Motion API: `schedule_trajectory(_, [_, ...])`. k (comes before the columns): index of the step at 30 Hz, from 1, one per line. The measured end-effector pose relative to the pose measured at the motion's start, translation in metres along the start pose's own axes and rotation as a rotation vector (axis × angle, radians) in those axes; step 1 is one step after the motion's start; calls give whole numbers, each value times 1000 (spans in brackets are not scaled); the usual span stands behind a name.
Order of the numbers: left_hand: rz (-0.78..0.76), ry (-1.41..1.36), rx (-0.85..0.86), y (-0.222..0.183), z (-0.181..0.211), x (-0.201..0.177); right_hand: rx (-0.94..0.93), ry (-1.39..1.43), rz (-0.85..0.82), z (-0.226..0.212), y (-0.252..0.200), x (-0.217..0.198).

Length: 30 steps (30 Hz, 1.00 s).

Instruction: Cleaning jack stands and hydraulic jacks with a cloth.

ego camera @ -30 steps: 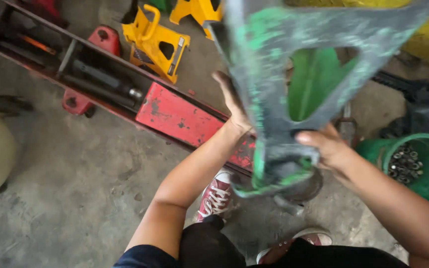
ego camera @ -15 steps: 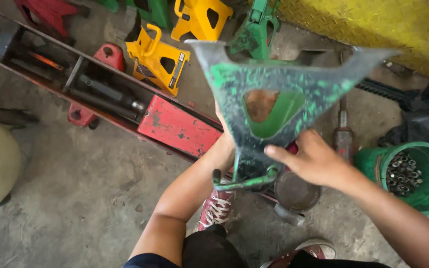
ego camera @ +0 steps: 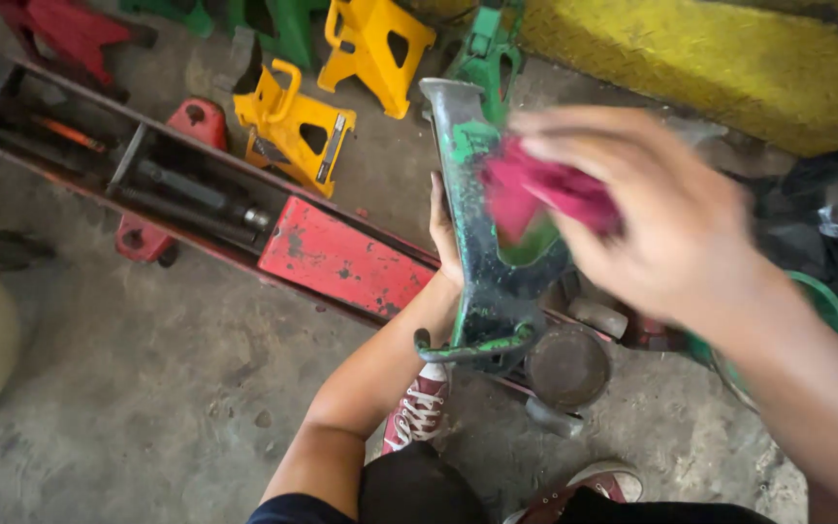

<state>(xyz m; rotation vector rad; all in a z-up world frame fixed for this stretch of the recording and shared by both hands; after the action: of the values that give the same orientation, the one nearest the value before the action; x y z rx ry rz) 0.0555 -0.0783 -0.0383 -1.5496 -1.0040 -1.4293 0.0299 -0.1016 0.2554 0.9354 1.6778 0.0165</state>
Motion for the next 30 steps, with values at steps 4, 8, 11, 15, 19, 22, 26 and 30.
schedule_trajectory(4, [-191,-119,-77,-1,-12,19,-252,-220,-32,27,-1,41])
schedule_trajectory(8, [-158,-333,-37,2,-7,-42,-410,-254,-200,5,-30,82])
schedule_trajectory(11, [-284,-367,-63,7,4,-52,-516,-212,-375,-13,-58,104])
schedule_trajectory(15, [34,-65,-49,12,14,-88,-744,-368,-433,-4,-57,113])
schedule_trajectory(19, [99,-350,-61,9,-14,-49,-470,-530,-469,13,-2,86])
schedule_trajectory(22, [-351,-458,-97,11,-13,-37,-513,-707,-295,5,-5,82])
schedule_trajectory(26, [-191,-246,-70,14,-5,-66,-631,-284,-424,-29,-65,107])
schedule_trajectory(30, [-166,-169,-75,9,4,-73,-795,-218,-472,-31,-85,113])
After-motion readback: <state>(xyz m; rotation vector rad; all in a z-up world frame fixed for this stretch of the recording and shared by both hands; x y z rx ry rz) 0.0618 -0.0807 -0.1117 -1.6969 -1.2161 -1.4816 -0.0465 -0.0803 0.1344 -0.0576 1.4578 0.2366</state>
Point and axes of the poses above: each hand's wrist, its own y-axis towards the middle knuckle, its own x-axis out of the palm, z = x × y, the point moved 9 cm from there along y, towards the middle knuckle, and after that the axes turned 1 degree about -z, right-handed, at the moved point
